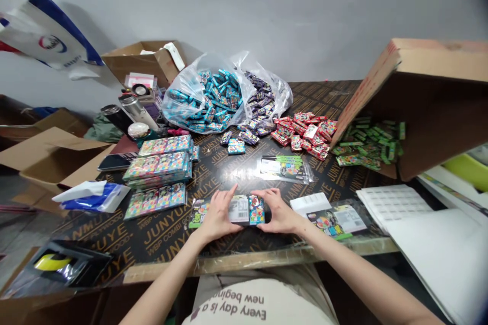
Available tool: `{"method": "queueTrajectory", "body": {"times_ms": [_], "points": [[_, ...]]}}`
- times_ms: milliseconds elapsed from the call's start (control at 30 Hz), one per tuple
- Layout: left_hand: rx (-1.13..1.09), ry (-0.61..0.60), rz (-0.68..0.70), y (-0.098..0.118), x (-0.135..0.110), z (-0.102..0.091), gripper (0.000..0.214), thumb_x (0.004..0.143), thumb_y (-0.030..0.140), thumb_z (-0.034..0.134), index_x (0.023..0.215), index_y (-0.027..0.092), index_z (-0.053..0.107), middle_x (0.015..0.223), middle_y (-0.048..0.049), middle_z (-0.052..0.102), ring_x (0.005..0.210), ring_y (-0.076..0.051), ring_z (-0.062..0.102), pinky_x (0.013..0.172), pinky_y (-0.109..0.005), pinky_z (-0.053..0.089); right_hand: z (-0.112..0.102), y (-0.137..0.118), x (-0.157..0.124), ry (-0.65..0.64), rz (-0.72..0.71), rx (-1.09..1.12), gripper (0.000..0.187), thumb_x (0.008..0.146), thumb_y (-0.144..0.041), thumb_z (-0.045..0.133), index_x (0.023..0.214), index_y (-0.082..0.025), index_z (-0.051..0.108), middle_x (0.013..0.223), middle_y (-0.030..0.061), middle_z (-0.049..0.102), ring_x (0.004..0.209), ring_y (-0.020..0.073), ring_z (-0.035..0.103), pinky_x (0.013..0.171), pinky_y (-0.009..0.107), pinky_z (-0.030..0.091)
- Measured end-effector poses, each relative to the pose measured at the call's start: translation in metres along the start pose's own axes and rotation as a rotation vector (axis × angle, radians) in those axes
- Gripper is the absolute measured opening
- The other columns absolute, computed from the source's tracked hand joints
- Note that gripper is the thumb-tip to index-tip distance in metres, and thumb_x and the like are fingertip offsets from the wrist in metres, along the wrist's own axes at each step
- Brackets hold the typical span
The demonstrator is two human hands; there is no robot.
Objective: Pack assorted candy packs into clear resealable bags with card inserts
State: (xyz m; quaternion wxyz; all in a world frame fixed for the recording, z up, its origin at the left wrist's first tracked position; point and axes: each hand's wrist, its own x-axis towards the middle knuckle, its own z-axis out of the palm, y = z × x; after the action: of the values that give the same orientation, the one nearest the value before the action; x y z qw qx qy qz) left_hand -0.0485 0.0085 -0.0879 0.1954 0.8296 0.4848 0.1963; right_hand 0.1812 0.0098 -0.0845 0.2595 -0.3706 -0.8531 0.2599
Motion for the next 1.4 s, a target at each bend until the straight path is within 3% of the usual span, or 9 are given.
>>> {"method": "queueTrajectory", "body": {"times_ms": [333, 500, 600, 700, 800, 900, 1033, 1267, 1400], "points": [[-0.202, -0.020, -0.055, -0.002, 0.005, 0.006, 0.112, 0.045, 0.030, 0.077, 0.139, 0.026, 0.016, 0.113, -0.0060, 0.048, 0.105, -0.026, 0.046, 0.095, -0.042, 0.035, -0.007, 0.017, 0.006, -0.001, -0.042, 0.124, 0.086, 0.056, -0.030, 0.072, 0.131, -0.021, 0.031, 0.126, 0.0089, 0.047, 0.113, 0.0243, 0.045, 0.097, 0.038, 0.032], [-0.234, 0.071, -0.116, -0.010, 0.016, -0.002, 0.105, 0.051, 0.030, 0.075, 0.139, 0.025, 0.018, 0.113, -0.0059, 0.047, 0.105, -0.024, 0.047, 0.094, -0.039, 0.037, -0.001, 0.018, 0.011, 0.246, 0.017, -0.075, 0.090, 0.063, -0.047, 0.070, 0.136, -0.024, 0.023, 0.126, 0.0122, 0.050, 0.118, 0.0300, 0.042, 0.102, 0.050, 0.016], [-0.240, 0.094, -0.143, -0.016, 0.021, -0.003, 0.105, 0.052, 0.032, 0.074, 0.139, 0.025, 0.017, 0.111, -0.0062, 0.048, 0.103, -0.024, 0.048, 0.093, -0.040, 0.038, -0.003, 0.015, 0.020, 0.132, -0.038, -0.057, 0.072, 0.077, -0.042, 0.060, 0.137, -0.027, 0.023, 0.124, 0.0099, 0.053, 0.118, 0.0268, 0.044, 0.104, 0.051, 0.008], [-0.202, 0.079, -0.154, -0.020, 0.024, 0.002, 0.106, 0.051, 0.031, 0.074, 0.140, 0.026, 0.016, 0.112, -0.0070, 0.047, 0.104, -0.025, 0.047, 0.093, -0.041, 0.038, -0.009, 0.027, 0.052, 0.041, -0.046, 0.050, 0.052, 0.087, -0.034, 0.047, 0.135, -0.029, 0.028, 0.114, 0.0057, 0.061, 0.112, 0.0211, 0.051, 0.105, 0.047, 0.009], [-0.119, 0.038, -0.176, -0.018, 0.025, 0.012, 0.109, 0.050, 0.033, 0.075, 0.140, 0.027, 0.013, 0.114, -0.0079, 0.046, 0.105, -0.027, 0.045, 0.094, -0.043, 0.036, -0.014, 0.062, 0.111, 0.158, 0.039, 0.048, 0.047, 0.086, -0.035, 0.047, 0.131, -0.027, 0.035, 0.114, 0.0055, 0.061, 0.111, 0.0199, 0.052, 0.103, 0.044, 0.017], [0.032, -0.113, -0.199, -0.010, 0.023, 0.023, 0.113, 0.046, 0.034, 0.076, 0.140, 0.031, 0.013, 0.113, -0.0081, 0.046, 0.104, -0.029, 0.045, 0.091, -0.046, 0.036, -0.019, 0.111, 0.175, 0.347, 0.314, -0.120, 0.062, 0.077, -0.038, 0.059, 0.132, -0.021, 0.035, 0.131, 0.0137, 0.045, 0.122, 0.0294, 0.037, 0.098, 0.048, 0.024], [0.205, -0.357, -0.106, 0.001, 0.024, 0.036, 0.109, 0.046, 0.034, 0.076, 0.137, 0.040, 0.015, 0.134, -0.0099, 0.032, 0.119, -0.036, 0.033, 0.095, -0.054, 0.028, -0.019, 0.156, 0.219, 0.243, 0.436, -0.106, 0.066, 0.074, -0.026, 0.059, 0.135, -0.020, 0.032, 0.125, 0.0152, 0.048, 0.115, 0.0304, 0.043, 0.091, 0.046, 0.032], [0.265, -0.470, 0.021, 0.009, 0.033, 0.032, 0.079, 0.050, 0.042, 0.074, 0.121, 0.028, 0.042, 0.127, -0.0118, 0.038, 0.115, -0.033, 0.036, 0.093, -0.049, 0.031, -0.006, 0.138, 0.154, -0.070, 0.095, 0.042, 0.078, 0.062, -0.012, 0.066, 0.133, -0.024, 0.035, 0.121, 0.0053, 0.055, 0.112, 0.0221, 0.048, 0.096, 0.037, 0.031], [0.233, -0.452, 0.039, 0.020, 0.028, 0.029, 0.070, 0.046, 0.039, 0.073, 0.110, 0.023, 0.048, 0.121, -0.0125, 0.041, 0.109, -0.032, 0.038, 0.091, -0.046, 0.033, -0.010, 0.114, 0.100, -0.302, -0.035, -0.048, 0.078, 0.065, -0.008, 0.061, 0.133, -0.032, 0.034, 0.137, 0.0059, 0.039, 0.129, 0.0258, 0.028, 0.103, 0.047, 0.014]]}}
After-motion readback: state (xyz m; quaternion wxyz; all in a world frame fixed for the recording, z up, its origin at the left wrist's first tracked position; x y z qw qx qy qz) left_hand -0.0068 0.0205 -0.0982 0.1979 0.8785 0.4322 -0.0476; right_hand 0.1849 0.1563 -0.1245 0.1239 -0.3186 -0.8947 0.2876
